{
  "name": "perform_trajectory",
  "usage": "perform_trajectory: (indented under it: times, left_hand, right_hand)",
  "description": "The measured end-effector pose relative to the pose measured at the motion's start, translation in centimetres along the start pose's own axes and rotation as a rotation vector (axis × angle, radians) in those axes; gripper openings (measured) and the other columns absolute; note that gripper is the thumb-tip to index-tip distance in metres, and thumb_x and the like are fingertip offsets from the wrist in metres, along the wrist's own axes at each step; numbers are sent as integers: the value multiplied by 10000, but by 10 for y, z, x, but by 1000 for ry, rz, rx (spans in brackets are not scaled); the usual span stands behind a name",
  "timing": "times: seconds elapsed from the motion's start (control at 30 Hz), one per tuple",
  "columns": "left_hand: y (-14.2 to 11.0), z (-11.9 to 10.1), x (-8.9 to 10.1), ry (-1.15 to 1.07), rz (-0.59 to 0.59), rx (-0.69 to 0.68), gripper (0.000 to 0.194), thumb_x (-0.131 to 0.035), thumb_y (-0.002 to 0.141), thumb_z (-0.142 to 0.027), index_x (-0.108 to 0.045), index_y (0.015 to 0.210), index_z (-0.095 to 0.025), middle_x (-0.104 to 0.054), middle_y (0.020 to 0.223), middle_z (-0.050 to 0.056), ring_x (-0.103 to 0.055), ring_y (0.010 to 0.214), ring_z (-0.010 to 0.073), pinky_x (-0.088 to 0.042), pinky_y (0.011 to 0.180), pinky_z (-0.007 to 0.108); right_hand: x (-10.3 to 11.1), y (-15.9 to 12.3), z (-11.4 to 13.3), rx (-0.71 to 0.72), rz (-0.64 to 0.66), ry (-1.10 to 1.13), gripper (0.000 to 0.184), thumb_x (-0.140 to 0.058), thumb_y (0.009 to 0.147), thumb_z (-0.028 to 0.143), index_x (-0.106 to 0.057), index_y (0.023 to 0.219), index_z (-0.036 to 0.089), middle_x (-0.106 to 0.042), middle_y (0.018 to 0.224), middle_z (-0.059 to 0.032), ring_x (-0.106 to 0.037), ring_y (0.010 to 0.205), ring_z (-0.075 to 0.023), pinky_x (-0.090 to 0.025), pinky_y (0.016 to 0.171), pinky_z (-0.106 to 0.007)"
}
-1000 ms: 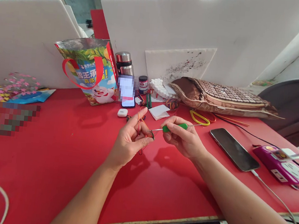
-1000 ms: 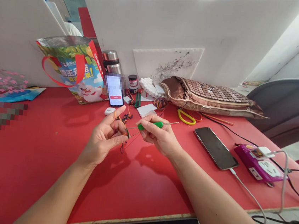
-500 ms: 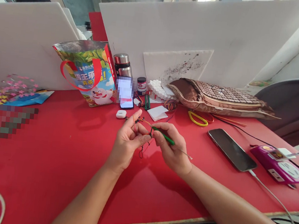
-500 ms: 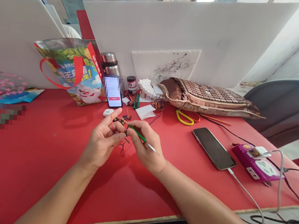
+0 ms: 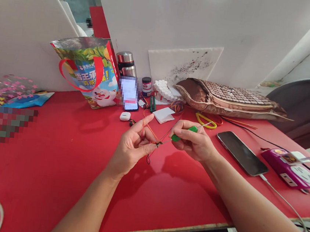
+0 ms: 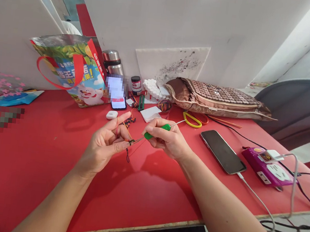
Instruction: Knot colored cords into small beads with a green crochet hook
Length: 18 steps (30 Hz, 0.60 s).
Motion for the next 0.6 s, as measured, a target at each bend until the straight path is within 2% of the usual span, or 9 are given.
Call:
perform_trajectory:
  times: [0.23,0.43,0.6]
  left_hand:
    - [0,-6,3,94,-36,-47,814,-798,862,-244,-513,1622,-196,-636,837,-11,-452,650,101,-379,602,255]
    - [0,-11,3,147,-47,-103,742,-761,871,-253,-566,1584,-191,-633,835,1,-432,647,109,-361,605,271]
    - [0,-11,3,175,-57,-87,760,-751,879,-262,-539,1605,-183,-613,825,-2,-414,652,117,-349,615,280]
  right_hand:
    - [3,0,6,58,-90,-28,287,-915,697,364,-721,667,155,-566,517,7,-410,420,-75,-156,412,-207]
    - [6,-1,8,67,-133,-55,274,-913,691,346,-724,654,151,-562,515,10,-431,427,-77,-163,415,-202]
    - [4,-2,10,78,-141,-56,252,-899,699,336,-734,653,151,-556,496,11,-430,427,-78,-169,415,-202]
Point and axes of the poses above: each hand's wrist, its own y-axis towards the middle knuckle, its own x-axis out of the back of the hand, z = x × y, the point moved 9 cm from there along y, towards the middle knuckle
